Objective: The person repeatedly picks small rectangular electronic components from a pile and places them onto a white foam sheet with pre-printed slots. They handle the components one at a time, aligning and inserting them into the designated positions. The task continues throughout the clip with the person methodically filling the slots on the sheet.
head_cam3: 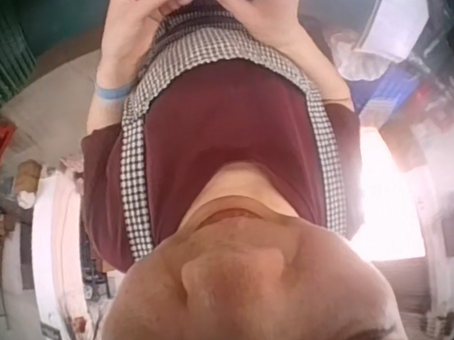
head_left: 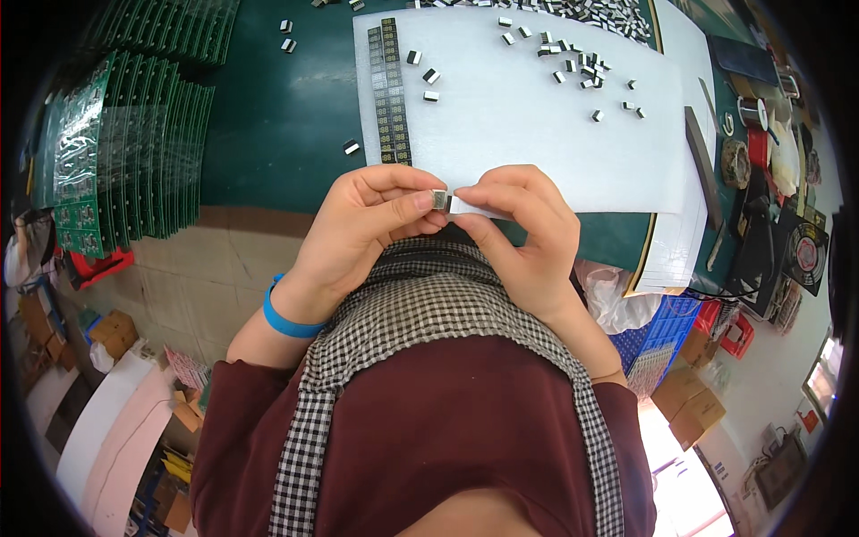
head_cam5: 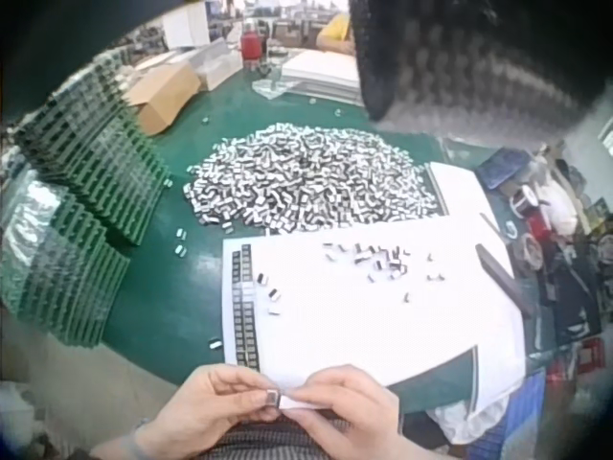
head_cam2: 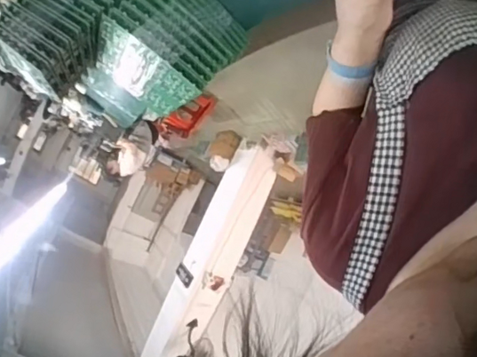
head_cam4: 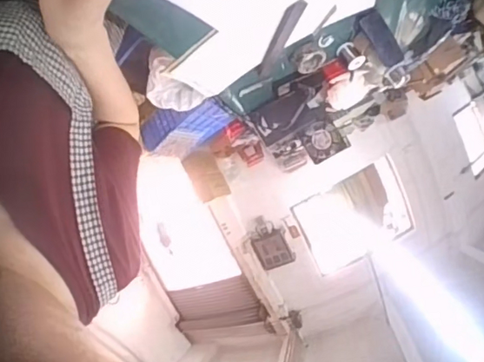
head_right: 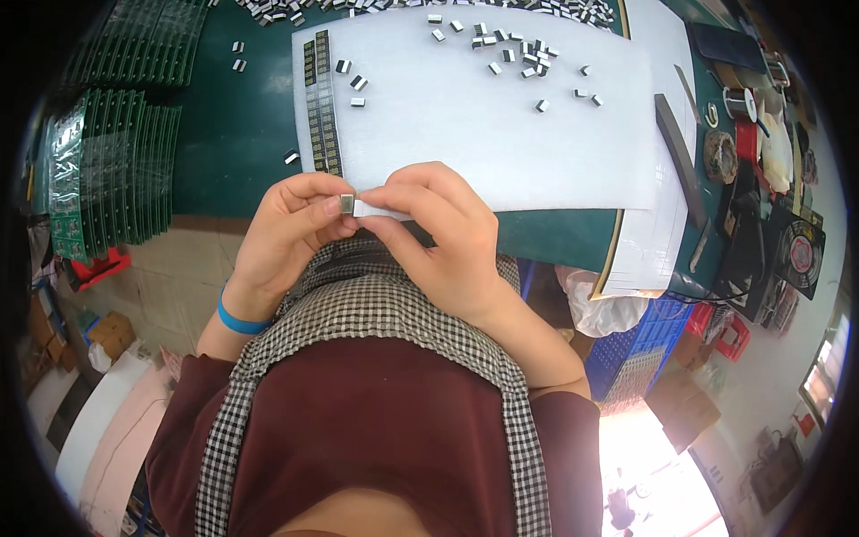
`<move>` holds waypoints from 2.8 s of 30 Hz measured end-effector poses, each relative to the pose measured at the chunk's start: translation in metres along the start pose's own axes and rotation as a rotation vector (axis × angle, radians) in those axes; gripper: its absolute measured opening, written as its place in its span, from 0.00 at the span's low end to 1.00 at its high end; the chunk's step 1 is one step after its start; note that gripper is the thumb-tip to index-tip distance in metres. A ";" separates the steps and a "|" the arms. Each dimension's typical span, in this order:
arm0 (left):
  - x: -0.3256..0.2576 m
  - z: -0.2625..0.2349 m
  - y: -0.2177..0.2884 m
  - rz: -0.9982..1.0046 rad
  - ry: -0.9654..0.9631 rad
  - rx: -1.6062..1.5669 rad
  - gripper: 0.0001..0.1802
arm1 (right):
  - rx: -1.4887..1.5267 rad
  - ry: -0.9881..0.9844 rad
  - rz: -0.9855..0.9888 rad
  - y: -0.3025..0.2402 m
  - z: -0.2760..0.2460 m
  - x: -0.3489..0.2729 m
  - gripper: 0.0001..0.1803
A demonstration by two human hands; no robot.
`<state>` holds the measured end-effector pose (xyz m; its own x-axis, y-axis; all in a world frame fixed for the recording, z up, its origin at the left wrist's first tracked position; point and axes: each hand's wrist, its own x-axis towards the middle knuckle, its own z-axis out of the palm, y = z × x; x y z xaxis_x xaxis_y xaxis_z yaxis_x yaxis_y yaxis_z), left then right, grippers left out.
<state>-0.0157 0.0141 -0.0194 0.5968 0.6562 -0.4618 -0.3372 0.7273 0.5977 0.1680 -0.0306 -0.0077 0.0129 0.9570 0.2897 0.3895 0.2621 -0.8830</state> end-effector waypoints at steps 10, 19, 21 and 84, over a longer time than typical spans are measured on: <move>0.003 0.002 -0.005 0.038 0.007 0.122 0.07 | -0.108 0.007 -0.049 0.004 0.002 -0.004 0.13; 0.001 0.003 -0.004 -0.051 -0.054 -0.086 0.09 | 0.059 -0.041 0.044 -0.001 -0.004 0.000 0.13; 0.002 0.001 -0.004 -0.068 -0.101 -0.136 0.09 | 0.154 -0.048 0.095 0.001 -0.004 -0.001 0.13; 0.016 0.001 0.007 -0.092 -0.131 0.082 0.09 | 0.103 -0.037 0.110 0.003 -0.007 0.000 0.13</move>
<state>-0.0079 0.0296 -0.0226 0.7140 0.5522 -0.4304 -0.2198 0.7605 0.6111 0.1756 -0.0311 -0.0080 0.0161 0.9841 0.1767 0.2906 0.1645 -0.9426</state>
